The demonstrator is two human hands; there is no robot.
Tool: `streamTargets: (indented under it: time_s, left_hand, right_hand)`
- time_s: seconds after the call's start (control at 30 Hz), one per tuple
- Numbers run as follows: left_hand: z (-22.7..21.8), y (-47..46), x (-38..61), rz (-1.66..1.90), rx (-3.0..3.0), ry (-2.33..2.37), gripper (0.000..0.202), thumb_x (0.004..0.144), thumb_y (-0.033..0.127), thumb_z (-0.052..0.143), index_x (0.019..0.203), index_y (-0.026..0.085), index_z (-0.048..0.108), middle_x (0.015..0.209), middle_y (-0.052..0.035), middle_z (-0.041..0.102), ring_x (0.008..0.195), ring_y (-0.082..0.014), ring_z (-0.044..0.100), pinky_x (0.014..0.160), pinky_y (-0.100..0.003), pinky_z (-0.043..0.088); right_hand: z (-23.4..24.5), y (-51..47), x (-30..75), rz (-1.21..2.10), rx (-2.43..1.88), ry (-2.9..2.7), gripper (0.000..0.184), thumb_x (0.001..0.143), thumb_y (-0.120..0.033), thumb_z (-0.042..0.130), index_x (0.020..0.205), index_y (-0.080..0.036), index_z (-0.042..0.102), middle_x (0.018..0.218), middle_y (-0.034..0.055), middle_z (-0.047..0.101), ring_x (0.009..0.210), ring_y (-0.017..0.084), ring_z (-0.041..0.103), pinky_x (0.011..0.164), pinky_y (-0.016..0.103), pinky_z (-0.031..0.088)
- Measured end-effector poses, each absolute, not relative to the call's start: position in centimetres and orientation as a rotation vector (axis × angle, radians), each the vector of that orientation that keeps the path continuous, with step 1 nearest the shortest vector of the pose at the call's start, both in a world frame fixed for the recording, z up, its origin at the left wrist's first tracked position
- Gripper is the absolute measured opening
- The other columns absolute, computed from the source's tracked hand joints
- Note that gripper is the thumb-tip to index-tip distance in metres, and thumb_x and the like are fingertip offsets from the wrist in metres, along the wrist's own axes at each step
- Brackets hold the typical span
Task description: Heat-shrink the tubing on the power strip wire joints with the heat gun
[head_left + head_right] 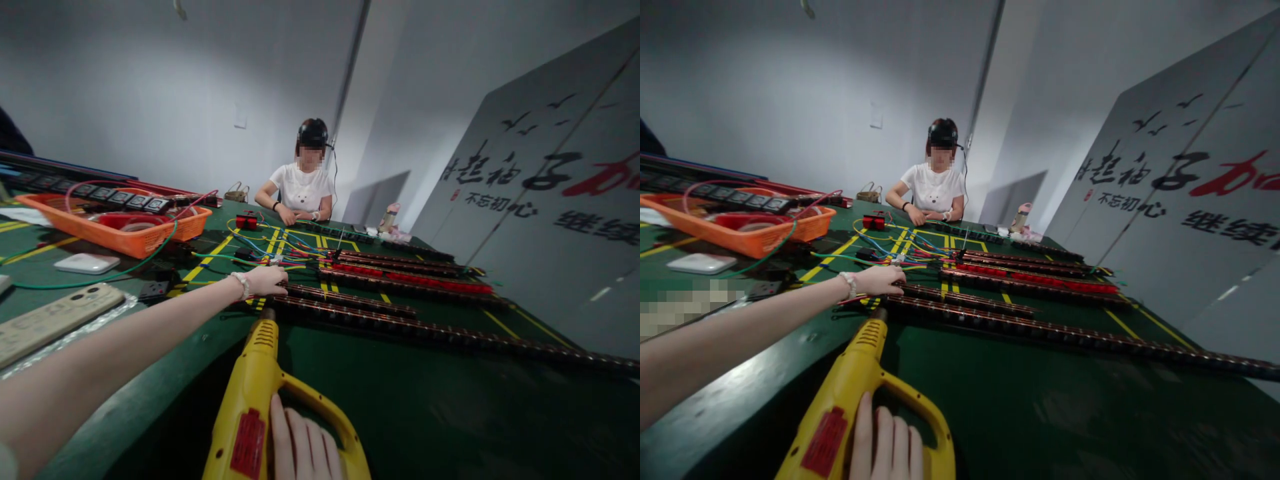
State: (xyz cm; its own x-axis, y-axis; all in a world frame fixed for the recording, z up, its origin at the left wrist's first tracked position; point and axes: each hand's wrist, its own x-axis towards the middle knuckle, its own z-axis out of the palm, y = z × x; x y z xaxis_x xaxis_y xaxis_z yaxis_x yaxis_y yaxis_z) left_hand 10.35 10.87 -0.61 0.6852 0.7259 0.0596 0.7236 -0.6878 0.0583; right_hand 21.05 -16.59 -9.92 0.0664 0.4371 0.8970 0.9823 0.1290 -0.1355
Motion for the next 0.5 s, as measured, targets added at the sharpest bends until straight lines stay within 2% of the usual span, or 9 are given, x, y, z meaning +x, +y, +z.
streamTargets:
  time_s: [0.07,0.17,0.23,0.37,0.43,0.5]
  left_hand:
    - [0.1,10.2,10.6,0.162,2.998,1.256,0.043,0.084,0.046,0.045,0.109,0.012,0.054,0.109,-0.0113,0.049,0.101,-0.0183,0.049,0.080,-0.024,0.043]
    - [1.5,9.1,10.7,0.263,3.159,1.281,0.048,0.088,0.046,0.036,0.114,0.007,0.048,0.113,-0.0148,0.044,0.100,-0.0178,0.048,0.076,-0.022,0.043]
    - [2.8,8.1,10.7,0.326,3.258,1.269,0.050,0.090,0.045,0.032,0.116,0.005,0.045,0.114,-0.0158,0.042,0.097,-0.0174,0.048,0.074,-0.022,0.042]
    - [5.9,4.7,10.5,0.499,3.503,1.228,0.043,0.092,0.039,0.029,0.115,0.007,0.045,0.113,-0.0123,0.041,0.101,-0.0172,0.043,0.076,-0.021,0.041]
    - [7.4,2.7,10.3,0.578,3.600,1.193,0.042,0.092,0.039,0.028,0.117,0.008,0.043,0.112,-0.0105,0.041,0.101,-0.0171,0.041,0.075,-0.020,0.041]
    - [8.3,0.9,10.0,0.631,3.666,1.193,0.038,0.092,0.037,0.027,0.111,0.008,0.044,0.110,-0.0095,0.041,0.102,-0.0173,0.039,0.078,-0.022,0.042]
  right_hand:
    - [-9.9,-16.9,21.4,-0.784,-1.441,-1.649,0.050,0.087,-0.018,0.019,0.132,-0.019,0.040,0.078,0.0062,0.056,0.072,0.010,0.054,0.071,0.023,0.044]
    - [-9.1,-17.9,22.4,-0.819,-1.481,-1.914,0.045,0.088,-0.022,0.027,0.129,-0.023,0.044,0.077,0.0049,0.055,0.070,0.009,0.052,0.068,0.021,0.043]
    - [-8.6,-18.4,22.7,-0.826,-1.489,-1.974,0.045,0.088,-0.023,0.025,0.129,-0.024,0.043,0.076,0.0050,0.053,0.069,0.009,0.050,0.068,0.021,0.042]
    - [-8.3,-18.7,22.1,-0.807,-1.536,-1.870,0.053,0.088,-0.031,0.011,0.131,-0.023,0.042,0.073,0.0069,0.050,0.066,0.012,0.046,0.065,0.026,0.039]
    - [-8.5,-18.9,21.7,-0.765,-1.572,-1.830,0.054,0.088,-0.034,0.010,0.130,-0.025,0.042,0.075,0.0069,0.050,0.067,0.014,0.046,0.067,0.028,0.039]
    - [-8.6,-19.2,21.4,-0.752,-1.589,-1.843,0.051,0.088,-0.032,0.014,0.130,-0.027,0.041,0.076,0.0063,0.050,0.068,0.014,0.047,0.068,0.030,0.039]
